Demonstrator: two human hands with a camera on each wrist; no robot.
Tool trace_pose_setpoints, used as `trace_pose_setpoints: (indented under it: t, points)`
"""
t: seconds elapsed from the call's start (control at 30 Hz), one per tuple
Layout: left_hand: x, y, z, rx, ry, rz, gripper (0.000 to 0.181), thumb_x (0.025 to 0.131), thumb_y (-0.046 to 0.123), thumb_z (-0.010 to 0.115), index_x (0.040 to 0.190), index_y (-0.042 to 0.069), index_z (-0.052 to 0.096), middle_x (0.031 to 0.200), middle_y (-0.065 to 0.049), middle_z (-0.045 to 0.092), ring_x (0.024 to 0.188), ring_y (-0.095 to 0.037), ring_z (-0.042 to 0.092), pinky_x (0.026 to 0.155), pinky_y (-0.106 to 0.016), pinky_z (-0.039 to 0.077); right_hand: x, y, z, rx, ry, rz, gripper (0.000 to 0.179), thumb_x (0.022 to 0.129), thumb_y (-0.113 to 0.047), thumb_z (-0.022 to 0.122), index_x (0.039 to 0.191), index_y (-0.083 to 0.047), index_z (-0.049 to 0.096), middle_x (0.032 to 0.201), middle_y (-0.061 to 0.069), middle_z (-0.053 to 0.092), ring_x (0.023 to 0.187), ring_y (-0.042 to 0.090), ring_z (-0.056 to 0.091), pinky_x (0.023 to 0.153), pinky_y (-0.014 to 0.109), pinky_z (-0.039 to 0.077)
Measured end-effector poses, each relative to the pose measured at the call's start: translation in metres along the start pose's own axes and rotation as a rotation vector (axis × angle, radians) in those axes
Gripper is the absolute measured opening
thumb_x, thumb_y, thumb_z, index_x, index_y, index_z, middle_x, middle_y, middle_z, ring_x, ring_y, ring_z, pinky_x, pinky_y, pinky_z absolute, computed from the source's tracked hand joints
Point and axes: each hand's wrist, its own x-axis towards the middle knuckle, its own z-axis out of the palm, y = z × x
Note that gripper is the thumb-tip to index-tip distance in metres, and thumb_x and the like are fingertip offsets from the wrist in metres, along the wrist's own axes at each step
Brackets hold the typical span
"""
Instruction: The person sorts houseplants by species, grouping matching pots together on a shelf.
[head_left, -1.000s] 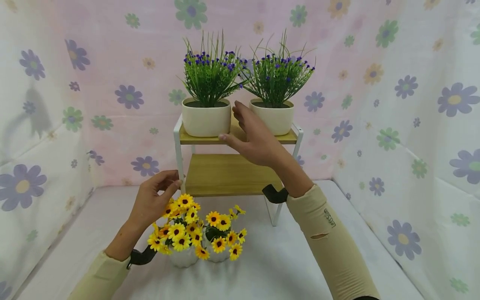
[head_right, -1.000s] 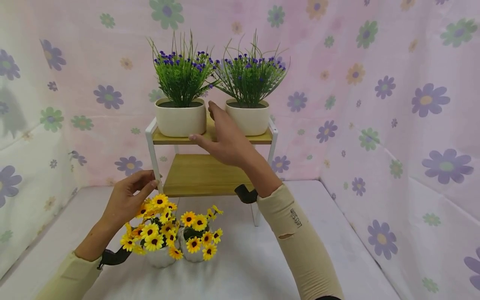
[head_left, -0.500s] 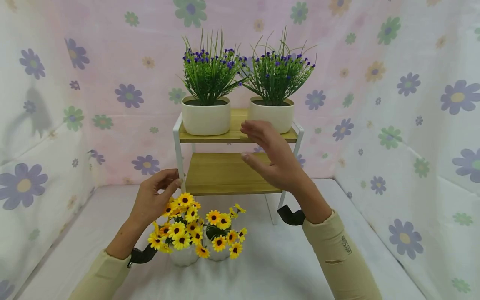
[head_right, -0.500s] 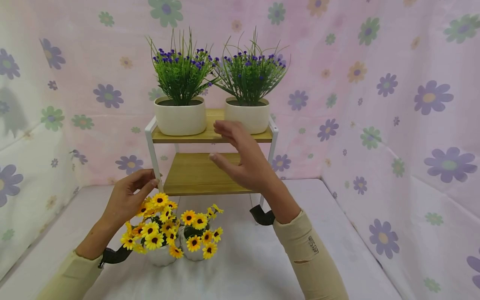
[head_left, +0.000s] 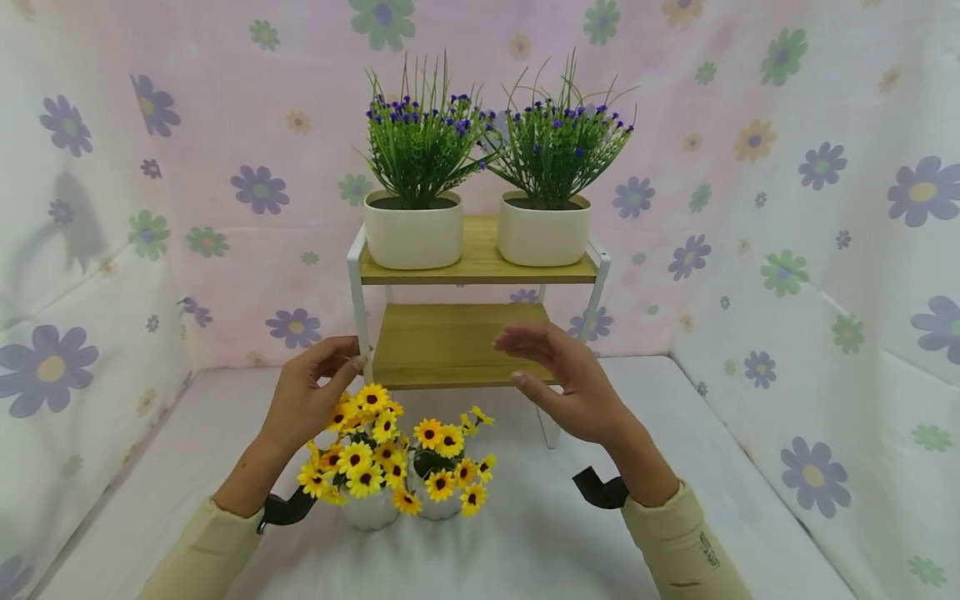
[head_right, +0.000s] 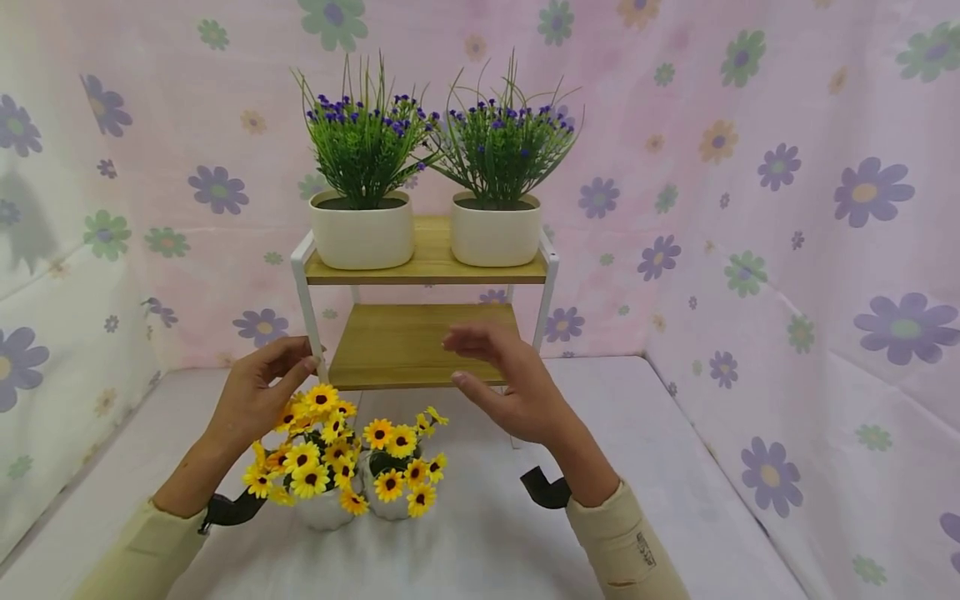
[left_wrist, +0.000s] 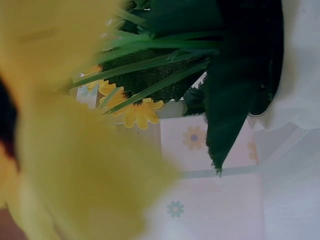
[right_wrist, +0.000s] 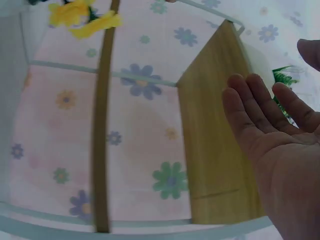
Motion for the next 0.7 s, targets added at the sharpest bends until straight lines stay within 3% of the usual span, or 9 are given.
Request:
trace_pose_setpoints:
  t: [0.2,0.4,0.57,0.7]
  points:
    - [0.0,0.0,0.0,-0.001,0.003,0.003,0.027,0.106,0.006,0.064,0.132,0.002,0.07,0.116,-0.014,0.075,0.091,-0.001,0.07,0.082,-0.013,0.054,-0.019,0.027,0.002,0.071,-0.133,0.106,0.045,0.103,0.003,0.063,0.147,-0.003,0.052,0.137,0.017,0.065,0.127,0.036,0.065,0.108,0.049,0.052]
    - [-0.001,0.002,-0.001,-0.017,0.009,-0.001,0.027,0.105,0.003,0.065,0.131,0.002,0.07,0.114,-0.014,0.076,0.09,-0.002,0.071,0.081,-0.014,0.054,-0.022,0.045,0.002,0.045,-0.284,0.257,0.036,0.107,-0.008,0.062,0.143,-0.004,0.056,0.132,0.007,0.069,0.122,0.022,0.068,0.106,0.039,0.055]
    - [0.0,0.004,0.0,-0.025,0.013,-0.001,0.027,0.105,0.004,0.066,0.131,0.005,0.071,0.115,-0.013,0.076,0.09,-0.003,0.071,0.081,-0.012,0.053,-0.027,0.055,0.005,0.001,-0.415,0.391,0.03,0.109,-0.015,0.06,0.139,-0.011,0.059,0.126,0.001,0.072,0.119,0.02,0.069,0.102,0.032,0.056]
    - [0.0,0.005,-0.001,-0.016,0.016,0.003,0.026,0.105,0.004,0.066,0.13,0.005,0.072,0.114,-0.013,0.076,0.089,-0.005,0.071,0.081,-0.011,0.052,-0.03,0.066,0.014,-0.01,-0.504,0.439,0.031,0.109,-0.017,0.06,0.139,-0.008,0.059,0.127,0.002,0.072,0.119,0.022,0.069,0.102,0.03,0.056]
